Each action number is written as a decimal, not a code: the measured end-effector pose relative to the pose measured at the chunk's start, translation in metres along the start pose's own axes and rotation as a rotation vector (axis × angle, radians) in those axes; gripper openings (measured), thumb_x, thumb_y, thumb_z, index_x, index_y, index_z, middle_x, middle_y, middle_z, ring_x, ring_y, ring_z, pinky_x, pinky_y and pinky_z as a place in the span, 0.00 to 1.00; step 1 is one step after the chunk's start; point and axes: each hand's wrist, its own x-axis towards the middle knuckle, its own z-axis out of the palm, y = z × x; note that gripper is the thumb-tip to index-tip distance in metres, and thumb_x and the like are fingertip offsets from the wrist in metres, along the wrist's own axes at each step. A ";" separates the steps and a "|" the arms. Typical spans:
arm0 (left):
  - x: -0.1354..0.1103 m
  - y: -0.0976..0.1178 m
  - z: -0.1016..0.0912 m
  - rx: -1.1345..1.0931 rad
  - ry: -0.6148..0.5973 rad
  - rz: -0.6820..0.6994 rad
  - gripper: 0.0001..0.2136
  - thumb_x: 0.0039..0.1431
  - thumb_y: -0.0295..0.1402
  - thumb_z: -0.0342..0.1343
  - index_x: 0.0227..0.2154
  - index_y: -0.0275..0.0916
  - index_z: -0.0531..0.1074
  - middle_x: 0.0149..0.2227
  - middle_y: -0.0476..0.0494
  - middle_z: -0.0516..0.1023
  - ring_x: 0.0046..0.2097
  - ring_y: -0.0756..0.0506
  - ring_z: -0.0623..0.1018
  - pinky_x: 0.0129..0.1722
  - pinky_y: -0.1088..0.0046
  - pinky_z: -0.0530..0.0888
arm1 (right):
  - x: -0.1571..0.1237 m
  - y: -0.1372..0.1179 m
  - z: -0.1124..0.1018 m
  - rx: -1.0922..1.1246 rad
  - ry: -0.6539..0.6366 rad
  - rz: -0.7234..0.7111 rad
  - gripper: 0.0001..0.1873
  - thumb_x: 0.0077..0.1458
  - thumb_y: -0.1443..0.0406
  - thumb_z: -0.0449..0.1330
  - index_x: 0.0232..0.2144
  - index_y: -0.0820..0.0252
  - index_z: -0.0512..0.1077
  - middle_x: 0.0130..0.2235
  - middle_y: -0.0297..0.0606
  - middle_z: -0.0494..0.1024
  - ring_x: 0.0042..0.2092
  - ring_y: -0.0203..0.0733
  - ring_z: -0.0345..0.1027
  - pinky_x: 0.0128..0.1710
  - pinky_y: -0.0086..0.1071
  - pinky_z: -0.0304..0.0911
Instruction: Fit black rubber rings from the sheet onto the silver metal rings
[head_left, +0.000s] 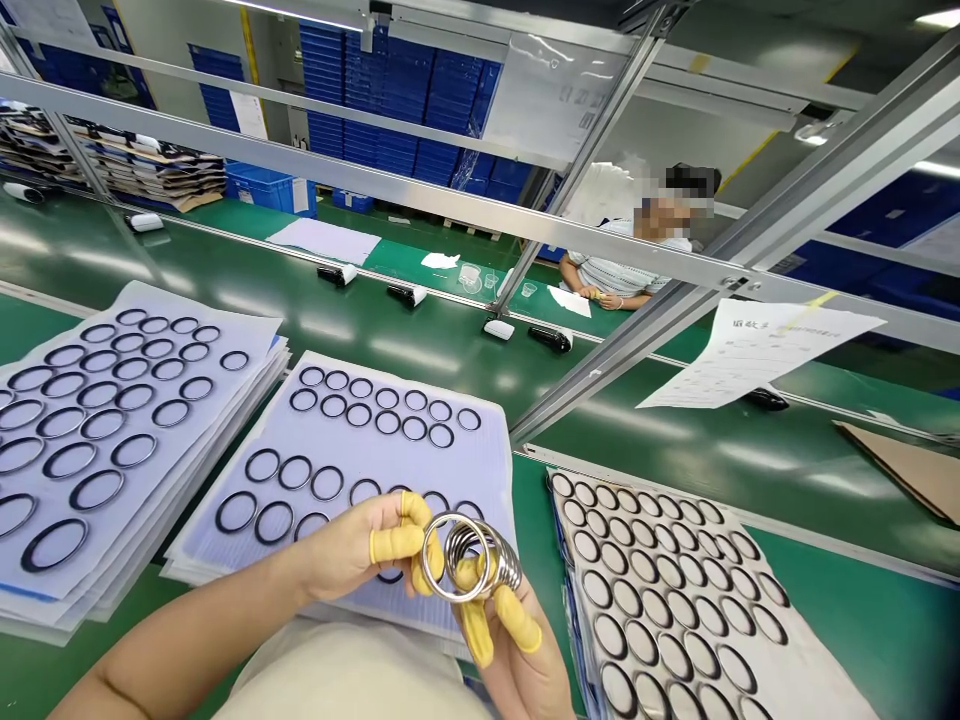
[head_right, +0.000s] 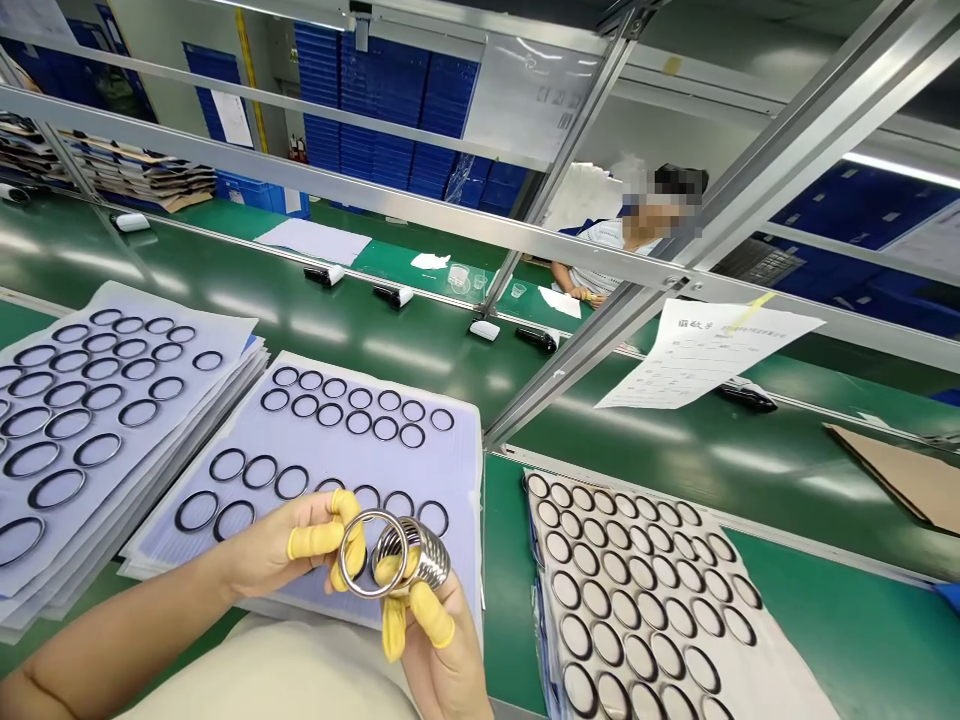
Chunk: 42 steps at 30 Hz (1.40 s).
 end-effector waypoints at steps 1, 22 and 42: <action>0.000 0.000 0.000 0.009 0.004 -0.002 0.18 0.52 0.44 0.65 0.29 0.35 0.67 0.25 0.46 0.75 0.25 0.52 0.73 0.27 0.78 0.68 | -0.001 -0.001 0.003 -0.017 0.002 -0.005 0.12 0.43 0.57 0.72 0.32 0.52 0.78 0.31 0.35 0.80 0.32 0.39 0.70 0.35 0.33 0.67; 0.003 0.015 0.005 1.088 -0.140 0.260 0.15 0.54 0.24 0.57 0.46 0.39 0.72 0.43 0.42 0.77 0.45 0.45 0.73 0.49 0.66 0.68 | -0.017 -0.004 0.018 -0.795 -0.274 -0.146 0.13 0.50 0.54 0.66 0.29 0.56 0.80 0.27 0.37 0.77 0.30 0.40 0.67 0.34 0.33 0.66; 0.013 0.030 0.035 1.344 -0.189 0.215 0.11 0.55 0.20 0.53 0.37 0.39 0.74 0.39 0.44 0.79 0.44 0.43 0.73 0.47 0.68 0.68 | -0.005 -0.015 0.014 -0.913 -0.491 -0.026 0.04 0.47 0.65 0.65 0.29 0.59 0.75 0.29 0.35 0.76 0.30 0.38 0.64 0.33 0.33 0.63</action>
